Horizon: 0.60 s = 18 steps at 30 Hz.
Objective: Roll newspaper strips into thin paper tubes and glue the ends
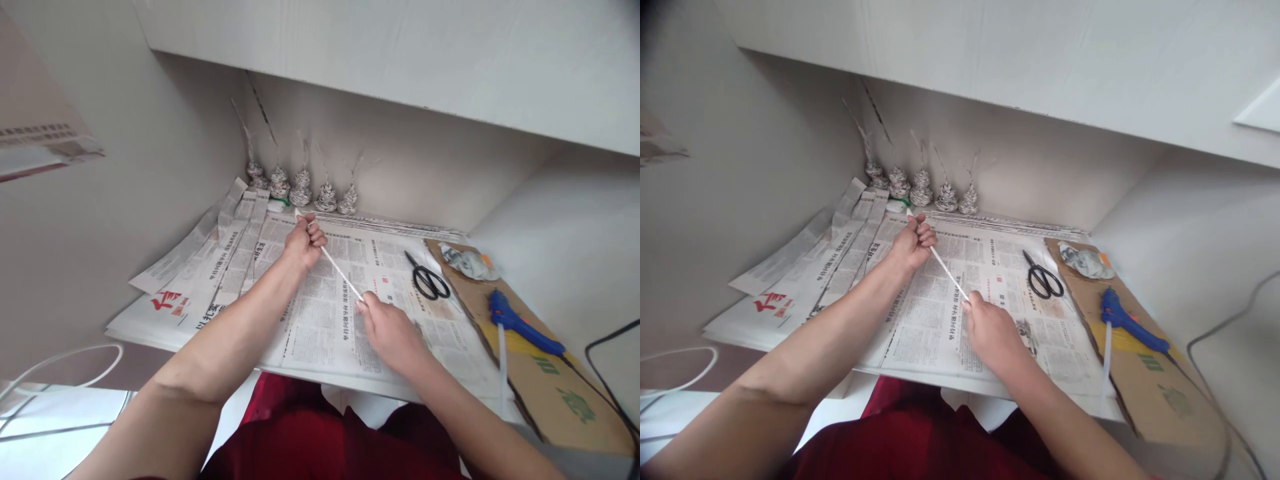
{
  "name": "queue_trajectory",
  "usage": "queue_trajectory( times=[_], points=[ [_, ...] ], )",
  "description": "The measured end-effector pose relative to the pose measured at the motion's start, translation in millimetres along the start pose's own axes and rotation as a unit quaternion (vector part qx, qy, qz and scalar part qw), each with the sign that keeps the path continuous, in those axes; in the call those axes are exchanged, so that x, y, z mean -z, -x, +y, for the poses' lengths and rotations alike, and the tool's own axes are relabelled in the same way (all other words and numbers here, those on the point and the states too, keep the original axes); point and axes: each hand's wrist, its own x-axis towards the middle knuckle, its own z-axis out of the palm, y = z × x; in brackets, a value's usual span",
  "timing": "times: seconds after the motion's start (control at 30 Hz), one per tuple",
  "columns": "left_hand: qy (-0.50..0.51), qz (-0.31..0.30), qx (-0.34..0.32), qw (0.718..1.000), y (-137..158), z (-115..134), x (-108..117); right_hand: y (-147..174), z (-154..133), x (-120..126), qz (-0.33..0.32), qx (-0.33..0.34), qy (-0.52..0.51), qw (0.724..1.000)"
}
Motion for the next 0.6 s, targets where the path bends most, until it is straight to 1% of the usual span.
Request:
queue_trajectory(
  times=[0.03,0.07,0.1,0.13,0.17,0.2,0.23,0.27,0.3,0.33,0.37,0.4,0.43,0.47,0.5,0.53,0.57,0.6],
  points=[
    [0.006,-0.006,0.007,1.0,0.0,0.4,0.1,0.4,1.6,-1.3,-0.035,-0.016,-0.055,0.998],
    [0.014,-0.015,0.016,1.0,-0.1,0.8,0.3,1.4,3.7,-2.4,-0.086,-0.04,-0.137,0.986],
    [0.022,-0.025,0.025,0.999,-0.4,1.1,0.4,2.9,6.0,-3.1,-0.143,-0.067,-0.229,0.96],
    [0.028,-0.034,0.032,0.998,-0.6,1.2,0.5,4.7,8.2,-3.5,-0.196,-0.094,-0.315,0.924],
    [0.033,-0.042,0.038,0.998,-0.9,1.1,0.6,6.4,9.9,-3.4,-0.236,-0.114,-0.38,0.887],
    [0.036,-0.046,0.042,0.997,-1.2,0.8,0.6,7.7,10.7,-2.9,-0.257,-0.126,-0.416,0.863],
    [0.036,-0.046,0.044,0.997,-1.3,0.3,0.4,8.6,10.7,-2.2,-0.263,-0.128,-0.42,0.859],
    [0.035,-0.045,0.042,0.998,-1.3,-0.3,0.2,8.9,9.6,-1.4,-0.249,-0.121,-0.391,0.878],
    [0.031,-0.042,0.039,0.998,-1.3,-1.0,-0.1,8.4,7.8,-0.6,-0.216,-0.105,-0.334,0.912],
    [0.027,-0.04,0.034,0.998,-1.2,-1.7,-0.2,7.3,5.5,0.0,-0.166,-0.081,-0.253,0.95],
    [0.022,-0.039,0.029,0.999,-1.0,-2.4,-0.3,5.5,3.1,0.3,-0.106,-0.053,-0.161,0.98],
    [0.016,-0.039,0.025,0.999,-0.7,-3.0,-0.3,3.4,0.9,0.2,-0.048,-0.027,-0.071,0.996],
    [0.011,-0.039,0.023,0.999,-0.4,-3.5,-0.1,1.1,-0.8,-0.2,0.0,-0.006,-0.001,1.0],
    [0.007,-0.04,0.023,0.999,-0.2,-3.8,0.1,-1.0,-1.7,-1.0,0.029,0.006,0.036,0.999],
    [0.007,-0.04,0.025,0.999,0.1,-4.0,0.3,-2.6,-1.8,-2.0,0.032,0.008,0.036,0.999],
    [0.01,-0.042,0.028,0.999,0.4,-4.0,0.4,-3.5,-1.1,-3.2,0.011,-0.001,-0.002,1.0],
    [0.014,-0.044,0.032,0.998,0.6,-3.9,0.4,-3.6,0.4,-4.3,-0.031,-0.019,-0.072,0.997],
    [0.02,-0.047,0.036,0.998,0.9,-3.8,0.3,-3.1,2.4,-5.1,-0.088,-0.044,-0.163,0.982]
  ],
)
